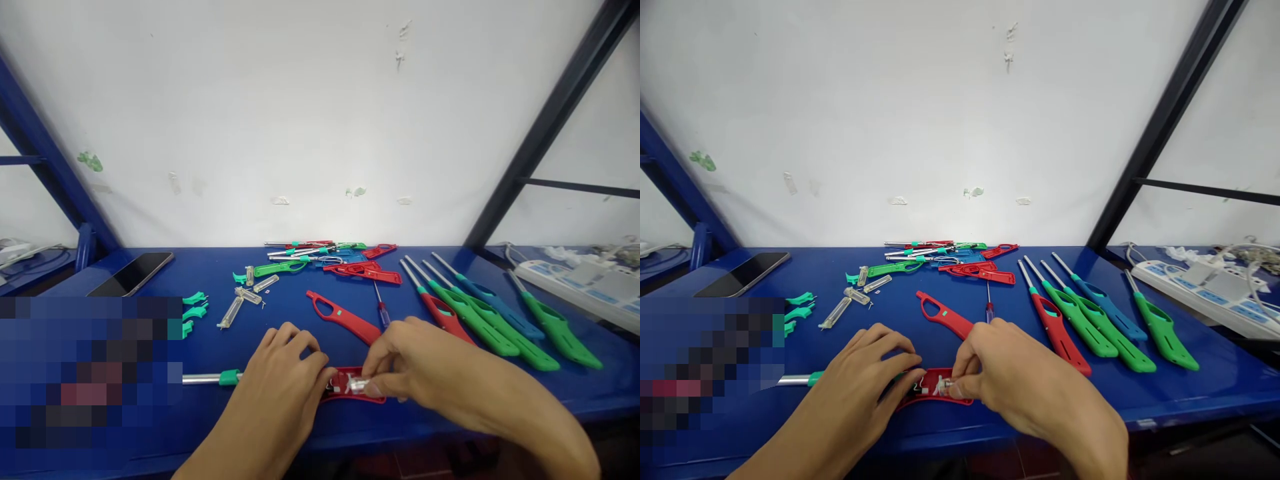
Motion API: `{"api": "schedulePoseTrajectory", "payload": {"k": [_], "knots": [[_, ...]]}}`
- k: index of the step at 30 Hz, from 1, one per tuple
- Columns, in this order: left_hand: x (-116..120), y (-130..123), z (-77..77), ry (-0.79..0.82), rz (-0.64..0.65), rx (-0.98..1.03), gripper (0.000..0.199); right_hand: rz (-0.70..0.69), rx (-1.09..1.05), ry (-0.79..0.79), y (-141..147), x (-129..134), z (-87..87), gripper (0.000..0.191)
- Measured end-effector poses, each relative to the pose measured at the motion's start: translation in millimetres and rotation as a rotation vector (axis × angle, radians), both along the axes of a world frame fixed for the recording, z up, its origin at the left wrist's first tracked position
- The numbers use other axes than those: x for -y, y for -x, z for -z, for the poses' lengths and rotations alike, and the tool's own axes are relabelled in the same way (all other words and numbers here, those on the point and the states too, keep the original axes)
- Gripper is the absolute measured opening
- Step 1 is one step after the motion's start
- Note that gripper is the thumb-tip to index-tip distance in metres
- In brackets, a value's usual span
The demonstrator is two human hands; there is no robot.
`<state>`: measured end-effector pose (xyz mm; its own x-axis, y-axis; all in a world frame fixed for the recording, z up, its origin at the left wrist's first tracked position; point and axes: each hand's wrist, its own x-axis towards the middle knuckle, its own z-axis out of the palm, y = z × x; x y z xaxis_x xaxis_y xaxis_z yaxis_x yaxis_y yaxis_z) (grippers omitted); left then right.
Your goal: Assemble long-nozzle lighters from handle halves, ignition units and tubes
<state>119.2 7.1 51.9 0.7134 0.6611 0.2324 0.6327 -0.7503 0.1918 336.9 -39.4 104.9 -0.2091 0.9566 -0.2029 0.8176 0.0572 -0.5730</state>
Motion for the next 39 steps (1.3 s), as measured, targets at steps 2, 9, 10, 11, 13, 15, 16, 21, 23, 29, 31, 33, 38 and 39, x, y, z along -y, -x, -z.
{"api": "schedulePoseTrajectory", "payload": {"k": [2,9,10,11,13,15,16,21,23,29,31,33,38,39], "knots": [[0,-6,-8.4,0.049,-0.038,-0.161,0.029,-0.014,0.005,-0.011,2,-1,-1.2,0.023],[4,-17,-19.5,0.090,-0.058,-0.376,0.033,0.015,0.019,-0.014,3,-4,2.6,0.022],[5,-17,-18.8,0.079,-0.056,-0.378,0.033,0.027,0.023,-0.009,3,-5,3.2,0.021],[4,-16,-17.4,0.067,-0.061,-0.372,0.034,0.037,0.028,-0.003,3,-5,3.7,0.020],[2,-12,-12.5,0.042,-0.067,-0.342,0.037,0.048,0.040,0.011,3,-5,4.3,0.019],[-5,-7,-5.3,0.008,-0.044,-0.283,0.038,0.055,0.052,0.015,4,-5,4.2,0.018],[-9,-4,-1.4,-0.006,-0.026,-0.247,0.037,0.059,0.054,0.011,4,-4,4.1,0.018],[-21,3,8.0,0.062,0.073,-0.145,0.028,0.069,0.051,-0.012,5,-3,4.9,0.019],[-18,0,4.3,0.072,0.046,-0.145,0.026,0.078,0.072,-0.008,4,-4,6.1,0.018],[-2,-18,-12.4,-0.038,-0.037,-0.271,0.028,0.092,0.089,0.005,4,-8,7.6,0.015],[2,-23,-15.0,-0.067,-0.050,-0.300,0.028,0.095,0.082,0.003,3,-9,7.6,0.015],[5,-28,-16.5,-0.064,-0.058,-0.292,0.025,0.100,0.074,0.003,3,-9,7.7,0.016],[11,-38,-21.7,-0.022,-0.120,-0.246,0.022,0.113,0.087,-0.016,3,-8,6.9,0.015],[12,-39,-23.5,-0.007,-0.137,-0.261,0.022,0.118,0.091,-0.014,3,-8,6.4,0.014]]}}
